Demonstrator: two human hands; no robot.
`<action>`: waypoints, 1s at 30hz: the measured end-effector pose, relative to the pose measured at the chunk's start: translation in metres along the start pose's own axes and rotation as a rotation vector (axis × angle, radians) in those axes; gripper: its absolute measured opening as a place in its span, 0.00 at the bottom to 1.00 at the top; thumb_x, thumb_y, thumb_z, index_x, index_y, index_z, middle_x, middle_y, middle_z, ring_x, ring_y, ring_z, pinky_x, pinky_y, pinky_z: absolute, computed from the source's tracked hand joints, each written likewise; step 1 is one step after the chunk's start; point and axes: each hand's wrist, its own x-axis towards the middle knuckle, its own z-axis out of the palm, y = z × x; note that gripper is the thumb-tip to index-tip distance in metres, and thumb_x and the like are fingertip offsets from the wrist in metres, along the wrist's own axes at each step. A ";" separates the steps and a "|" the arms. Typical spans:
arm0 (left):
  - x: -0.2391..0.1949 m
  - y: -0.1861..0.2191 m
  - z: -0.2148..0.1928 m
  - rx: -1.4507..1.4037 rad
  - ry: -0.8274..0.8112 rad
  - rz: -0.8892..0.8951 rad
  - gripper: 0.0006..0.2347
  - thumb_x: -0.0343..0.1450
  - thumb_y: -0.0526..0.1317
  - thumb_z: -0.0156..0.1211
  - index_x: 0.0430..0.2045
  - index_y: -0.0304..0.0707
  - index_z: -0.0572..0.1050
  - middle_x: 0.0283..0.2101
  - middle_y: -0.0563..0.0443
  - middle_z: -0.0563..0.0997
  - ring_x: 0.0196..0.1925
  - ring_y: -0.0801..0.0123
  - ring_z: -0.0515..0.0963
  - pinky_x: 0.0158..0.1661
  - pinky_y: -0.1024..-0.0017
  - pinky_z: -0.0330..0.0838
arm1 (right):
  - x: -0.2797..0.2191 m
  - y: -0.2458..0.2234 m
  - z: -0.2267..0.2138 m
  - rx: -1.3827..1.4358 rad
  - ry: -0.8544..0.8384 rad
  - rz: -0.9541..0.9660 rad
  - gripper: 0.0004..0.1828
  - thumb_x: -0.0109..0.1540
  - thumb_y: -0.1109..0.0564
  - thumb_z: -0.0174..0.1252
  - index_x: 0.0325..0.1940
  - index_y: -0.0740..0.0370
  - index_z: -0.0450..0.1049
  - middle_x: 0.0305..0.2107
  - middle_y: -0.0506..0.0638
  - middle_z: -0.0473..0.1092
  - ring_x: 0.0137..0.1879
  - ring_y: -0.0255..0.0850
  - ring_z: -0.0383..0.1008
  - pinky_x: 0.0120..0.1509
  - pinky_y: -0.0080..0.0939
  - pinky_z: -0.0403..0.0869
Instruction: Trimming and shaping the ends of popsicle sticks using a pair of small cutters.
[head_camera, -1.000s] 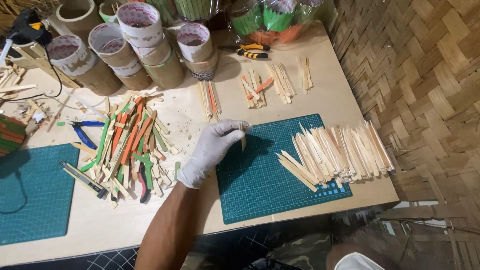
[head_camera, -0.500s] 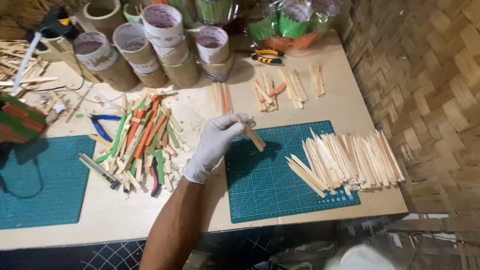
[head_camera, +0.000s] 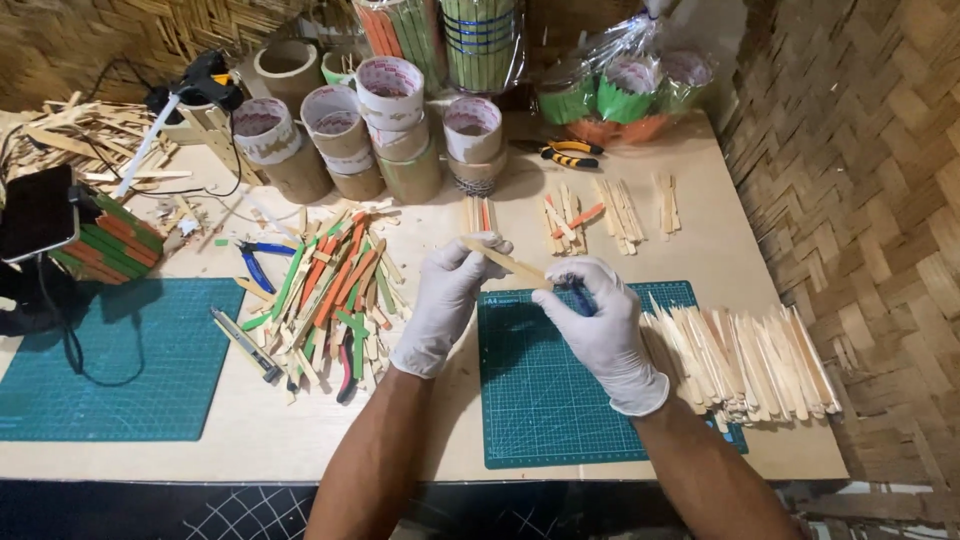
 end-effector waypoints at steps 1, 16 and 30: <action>0.000 -0.001 -0.001 0.001 -0.001 -0.017 0.10 0.72 0.35 0.63 0.44 0.28 0.78 0.42 0.33 0.84 0.37 0.60 0.87 0.42 0.72 0.82 | -0.004 0.003 0.001 0.019 0.016 0.037 0.15 0.50 0.63 0.78 0.36 0.60 0.78 0.33 0.51 0.77 0.40 0.43 0.81 0.47 0.41 0.78; -0.009 0.008 0.012 0.092 -0.078 -0.009 0.18 0.71 0.36 0.65 0.55 0.27 0.76 0.48 0.29 0.83 0.43 0.52 0.86 0.46 0.65 0.81 | -0.016 0.015 0.004 0.142 0.101 0.299 0.14 0.50 0.70 0.76 0.35 0.62 0.79 0.29 0.51 0.78 0.37 0.35 0.79 0.45 0.36 0.78; -0.014 0.014 0.020 0.146 -0.003 -0.041 0.15 0.68 0.36 0.69 0.47 0.28 0.81 0.42 0.33 0.85 0.40 0.57 0.86 0.47 0.62 0.80 | -0.023 0.021 0.008 0.212 0.085 0.490 0.16 0.49 0.68 0.78 0.36 0.60 0.80 0.30 0.50 0.79 0.39 0.32 0.78 0.48 0.35 0.78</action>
